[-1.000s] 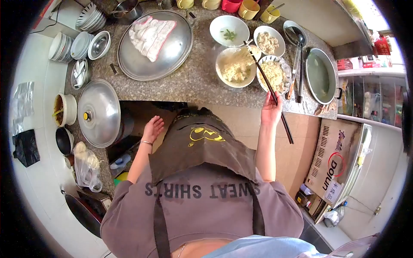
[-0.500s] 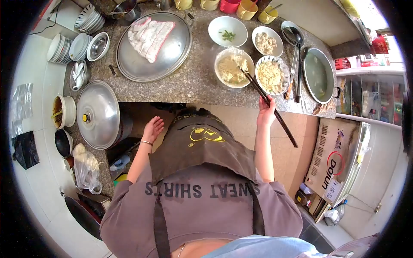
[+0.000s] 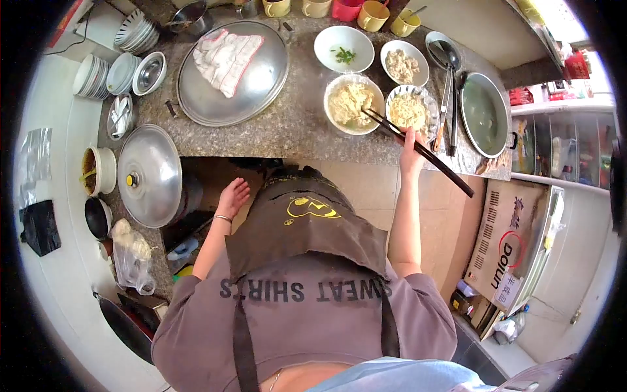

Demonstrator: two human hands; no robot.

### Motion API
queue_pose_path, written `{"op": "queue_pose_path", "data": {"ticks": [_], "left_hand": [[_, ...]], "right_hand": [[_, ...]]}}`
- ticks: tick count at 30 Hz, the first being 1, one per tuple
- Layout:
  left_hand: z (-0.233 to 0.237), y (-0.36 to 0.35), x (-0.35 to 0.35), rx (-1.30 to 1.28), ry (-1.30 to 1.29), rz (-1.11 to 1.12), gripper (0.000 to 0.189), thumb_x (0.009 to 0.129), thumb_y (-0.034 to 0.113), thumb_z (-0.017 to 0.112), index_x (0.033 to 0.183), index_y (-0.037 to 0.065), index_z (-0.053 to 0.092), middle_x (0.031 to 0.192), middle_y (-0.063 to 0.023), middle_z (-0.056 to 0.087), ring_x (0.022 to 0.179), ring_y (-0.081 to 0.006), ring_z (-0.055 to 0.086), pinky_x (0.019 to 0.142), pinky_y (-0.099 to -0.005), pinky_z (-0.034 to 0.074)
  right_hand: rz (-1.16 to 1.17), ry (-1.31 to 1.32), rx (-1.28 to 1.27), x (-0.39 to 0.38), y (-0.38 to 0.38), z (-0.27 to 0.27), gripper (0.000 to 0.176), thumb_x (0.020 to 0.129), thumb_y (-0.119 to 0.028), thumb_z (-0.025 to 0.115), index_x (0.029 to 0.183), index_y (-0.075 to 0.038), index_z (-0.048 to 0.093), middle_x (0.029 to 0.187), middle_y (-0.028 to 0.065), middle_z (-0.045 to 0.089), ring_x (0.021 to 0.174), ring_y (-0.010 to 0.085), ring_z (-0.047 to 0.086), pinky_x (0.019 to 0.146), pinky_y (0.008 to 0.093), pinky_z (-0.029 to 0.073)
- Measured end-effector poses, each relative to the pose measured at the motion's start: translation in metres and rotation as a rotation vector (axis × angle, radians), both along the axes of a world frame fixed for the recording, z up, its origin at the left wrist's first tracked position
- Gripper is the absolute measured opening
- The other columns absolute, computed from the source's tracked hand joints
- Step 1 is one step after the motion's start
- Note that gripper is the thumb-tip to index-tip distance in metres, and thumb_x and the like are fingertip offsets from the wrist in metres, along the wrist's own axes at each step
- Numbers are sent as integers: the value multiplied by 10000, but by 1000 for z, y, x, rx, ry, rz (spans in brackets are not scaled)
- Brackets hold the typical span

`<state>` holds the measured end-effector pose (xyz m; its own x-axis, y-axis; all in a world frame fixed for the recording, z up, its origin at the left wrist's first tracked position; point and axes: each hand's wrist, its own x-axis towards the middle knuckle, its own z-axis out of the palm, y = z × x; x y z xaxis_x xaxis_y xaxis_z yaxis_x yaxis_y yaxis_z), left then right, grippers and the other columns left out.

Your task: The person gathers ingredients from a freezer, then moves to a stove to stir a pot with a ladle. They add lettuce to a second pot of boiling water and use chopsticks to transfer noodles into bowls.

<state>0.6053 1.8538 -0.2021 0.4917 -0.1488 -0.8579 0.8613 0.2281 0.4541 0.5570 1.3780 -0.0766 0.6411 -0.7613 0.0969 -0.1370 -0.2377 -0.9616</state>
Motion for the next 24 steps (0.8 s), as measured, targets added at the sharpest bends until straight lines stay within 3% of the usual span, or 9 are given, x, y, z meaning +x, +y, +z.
{"op": "queue_pose_path", "data": {"ticks": [4, 6, 8, 10, 12, 16, 17, 20, 24], "left_hand": [[1, 3, -3, 16, -5, 5, 411, 858, 317, 534, 1185, 74, 479, 1155, -78, 527, 1031, -217, 511, 878, -349, 406], [-6, 10, -8, 17, 10, 26, 408, 856, 318, 538, 1178, 73, 485, 1152, -78, 530, 1041, -217, 508, 880, -350, 402], [-4, 10, -9, 30, 19, 24, 405, 855, 315, 539, 1176, 75, 487, 1151, -77, 531, 1041, -215, 508, 879, -348, 401], [0, 6, -11, 38, 29, 23, 402, 853, 313, 540, 1174, 77, 489, 1149, -75, 532, 1041, -212, 509, 878, -346, 399], [9, 2, -11, 59, 26, 7, 388, 849, 308, 545, 1159, 80, 499, 1142, -70, 537, 1026, -207, 514, 871, -340, 400], [11, -2, -8, 43, 34, 22, 370, 848, 306, 547, 1142, 85, 507, 1120, -62, 548, 1005, -200, 519, 862, -340, 405], [8, -1, -7, 42, 27, 16, 359, 847, 305, 548, 1131, 87, 512, 1106, -59, 554, 992, -198, 524, 853, -340, 410], [-4, 5, -5, 15, 25, 20, 341, 849, 303, 545, 1115, 90, 518, 1083, -55, 563, 966, -195, 534, 832, -338, 421], [-4, 6, -6, 23, 29, 16, 325, 854, 302, 537, 1104, 95, 520, 1070, -52, 568, 951, -192, 545, 807, -332, 434]], "right_hand": [[-63, -103, 133, -2, -12, -2, 357, 923, -249, 446, 852, 66, 597, 806, 113, 601, 701, 167, 600, 666, 279, 534], [41, 30, -41, -5, -21, -13, 357, 925, -252, 440, 866, 65, 594, 797, 113, 601, 699, 167, 599, 659, 277, 536], [-4, -6, 109, -4, -19, 2, 357, 924, -255, 444, 867, 62, 598, 802, 111, 603, 703, 165, 601, 649, 272, 532], [-75, -64, 81, -2, -15, 6, 351, 925, -249, 440, 868, 58, 601, 807, 117, 607, 708, 169, 608, 644, 268, 530], [103, 36, 66, -2, -17, 2, 341, 925, -237, 436, 870, 56, 604, 809, 119, 611, 707, 173, 613, 646, 266, 529], [53, -50, 41, 5, -16, 1, 334, 925, -224, 431, 863, 56, 603, 819, 120, 609, 700, 176, 611, 661, 270, 527], [127, 59, 132, 5, -19, -4, 322, 925, -214, 433, 876, 58, 597, 843, 118, 594, 717, 179, 612, 680, 275, 529], [-19, -86, 80, 10, -14, -5, 308, 918, -205, 456, 851, 53, 611, 762, 91, 608, 693, 145, 587, 643, 258, 497], [198, 64, -85, 15, -6, -3, 287, 909, -195, 473, 843, 49, 609, 756, 93, 610, 696, 132, 583, 634, 255, 495]]}}
